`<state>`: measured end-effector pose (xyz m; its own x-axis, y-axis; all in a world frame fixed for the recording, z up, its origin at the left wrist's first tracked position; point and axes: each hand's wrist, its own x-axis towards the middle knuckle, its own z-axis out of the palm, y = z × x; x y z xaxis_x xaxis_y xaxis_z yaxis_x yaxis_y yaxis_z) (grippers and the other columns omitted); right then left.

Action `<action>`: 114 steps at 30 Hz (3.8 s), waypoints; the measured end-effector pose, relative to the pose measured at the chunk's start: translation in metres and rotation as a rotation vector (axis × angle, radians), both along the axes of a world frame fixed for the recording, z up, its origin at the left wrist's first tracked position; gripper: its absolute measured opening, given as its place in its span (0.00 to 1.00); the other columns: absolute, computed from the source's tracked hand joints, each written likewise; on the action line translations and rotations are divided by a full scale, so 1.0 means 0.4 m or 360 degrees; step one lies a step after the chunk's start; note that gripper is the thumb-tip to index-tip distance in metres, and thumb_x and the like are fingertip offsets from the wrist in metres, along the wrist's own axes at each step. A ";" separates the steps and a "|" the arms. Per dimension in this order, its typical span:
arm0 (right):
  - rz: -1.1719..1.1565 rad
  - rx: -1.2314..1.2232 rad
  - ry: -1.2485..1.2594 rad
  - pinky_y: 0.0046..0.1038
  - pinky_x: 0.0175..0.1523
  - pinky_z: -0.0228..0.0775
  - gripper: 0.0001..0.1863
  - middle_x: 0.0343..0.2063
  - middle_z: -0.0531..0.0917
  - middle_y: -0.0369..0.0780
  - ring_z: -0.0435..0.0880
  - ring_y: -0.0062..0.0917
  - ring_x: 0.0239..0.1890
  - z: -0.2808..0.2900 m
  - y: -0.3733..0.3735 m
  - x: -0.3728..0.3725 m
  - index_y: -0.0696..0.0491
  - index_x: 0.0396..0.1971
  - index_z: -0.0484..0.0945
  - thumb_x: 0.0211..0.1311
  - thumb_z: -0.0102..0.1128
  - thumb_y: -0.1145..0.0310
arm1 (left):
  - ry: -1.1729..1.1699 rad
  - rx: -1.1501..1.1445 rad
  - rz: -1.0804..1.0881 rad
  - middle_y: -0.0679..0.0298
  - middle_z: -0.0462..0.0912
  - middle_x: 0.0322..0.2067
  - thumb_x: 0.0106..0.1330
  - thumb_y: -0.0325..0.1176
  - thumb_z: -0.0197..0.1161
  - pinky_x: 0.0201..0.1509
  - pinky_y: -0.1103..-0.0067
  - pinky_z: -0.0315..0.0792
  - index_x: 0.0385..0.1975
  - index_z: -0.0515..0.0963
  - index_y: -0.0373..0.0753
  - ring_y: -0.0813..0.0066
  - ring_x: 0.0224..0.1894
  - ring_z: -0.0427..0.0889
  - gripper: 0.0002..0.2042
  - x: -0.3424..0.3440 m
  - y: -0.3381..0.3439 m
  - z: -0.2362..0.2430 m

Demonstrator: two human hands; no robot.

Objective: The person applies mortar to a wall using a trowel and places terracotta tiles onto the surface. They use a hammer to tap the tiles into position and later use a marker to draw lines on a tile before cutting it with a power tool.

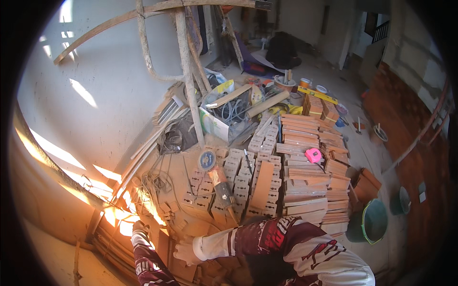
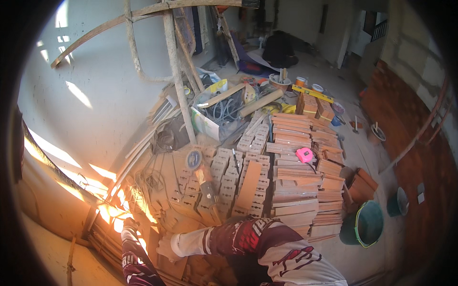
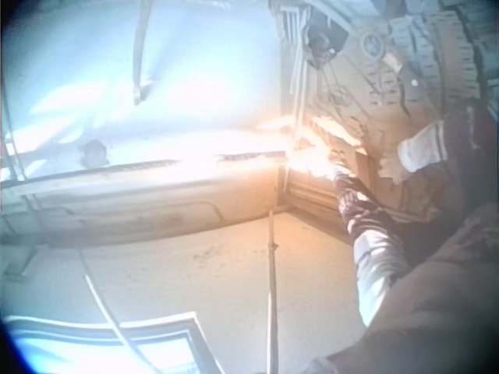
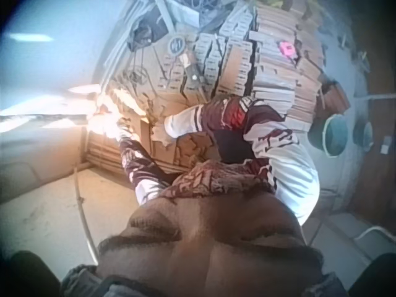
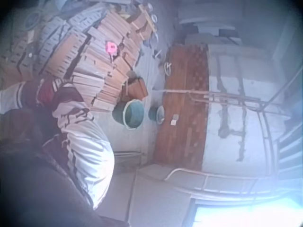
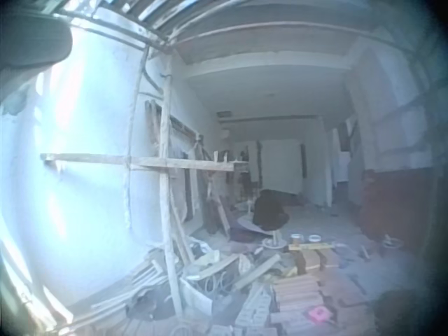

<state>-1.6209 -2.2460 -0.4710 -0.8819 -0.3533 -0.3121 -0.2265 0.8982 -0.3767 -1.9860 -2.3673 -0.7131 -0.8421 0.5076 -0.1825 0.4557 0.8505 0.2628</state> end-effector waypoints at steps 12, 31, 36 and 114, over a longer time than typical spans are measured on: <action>0.0051 0.0096 0.0300 0.38 0.50 0.64 0.20 0.39 0.80 0.44 0.80 0.35 0.45 0.003 -0.015 0.093 0.57 0.44 0.74 0.54 0.64 0.62 | -0.0147 0.0102 0.0250 0.50 0.85 0.39 0.50 0.42 0.73 0.51 0.67 0.77 0.36 0.81 0.34 0.53 0.44 0.84 0.19 0.023 -0.056 0.066; -0.0004 0.0206 0.0279 0.38 0.47 0.67 0.16 0.38 0.82 0.43 0.82 0.34 0.42 0.004 0.012 0.074 0.57 0.44 0.75 0.56 0.57 0.66 | -0.0127 -0.0169 0.0191 0.48 0.85 0.39 0.51 0.41 0.72 0.53 0.66 0.76 0.35 0.81 0.33 0.52 0.44 0.84 0.18 0.078 -0.029 0.074; -0.0031 0.0213 0.0190 0.40 0.49 0.67 0.19 0.39 0.81 0.44 0.82 0.35 0.43 0.045 0.016 0.058 0.59 0.46 0.74 0.56 0.57 0.65 | -0.0066 -0.0154 0.0021 0.47 0.84 0.40 0.53 0.41 0.71 0.53 0.65 0.76 0.39 0.81 0.34 0.52 0.46 0.84 0.19 0.020 -0.045 0.019; -0.1921 0.0174 -0.0463 0.47 0.64 0.59 0.30 0.59 0.70 0.48 0.64 0.49 0.64 -0.634 -0.025 1.230 0.50 0.56 0.72 0.51 0.65 0.61 | -0.0079 -0.0210 -0.0159 0.50 0.85 0.32 0.51 0.42 0.68 0.45 0.65 0.76 0.35 0.81 0.38 0.56 0.37 0.83 0.16 0.040 -0.005 -0.043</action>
<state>-1.1287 -2.2562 -0.7246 -0.5180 0.6738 -0.5269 0.8436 0.5041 -0.1848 -1.9702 -2.3692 -0.7305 -0.7767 0.5575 -0.2933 0.5291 0.8300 0.1765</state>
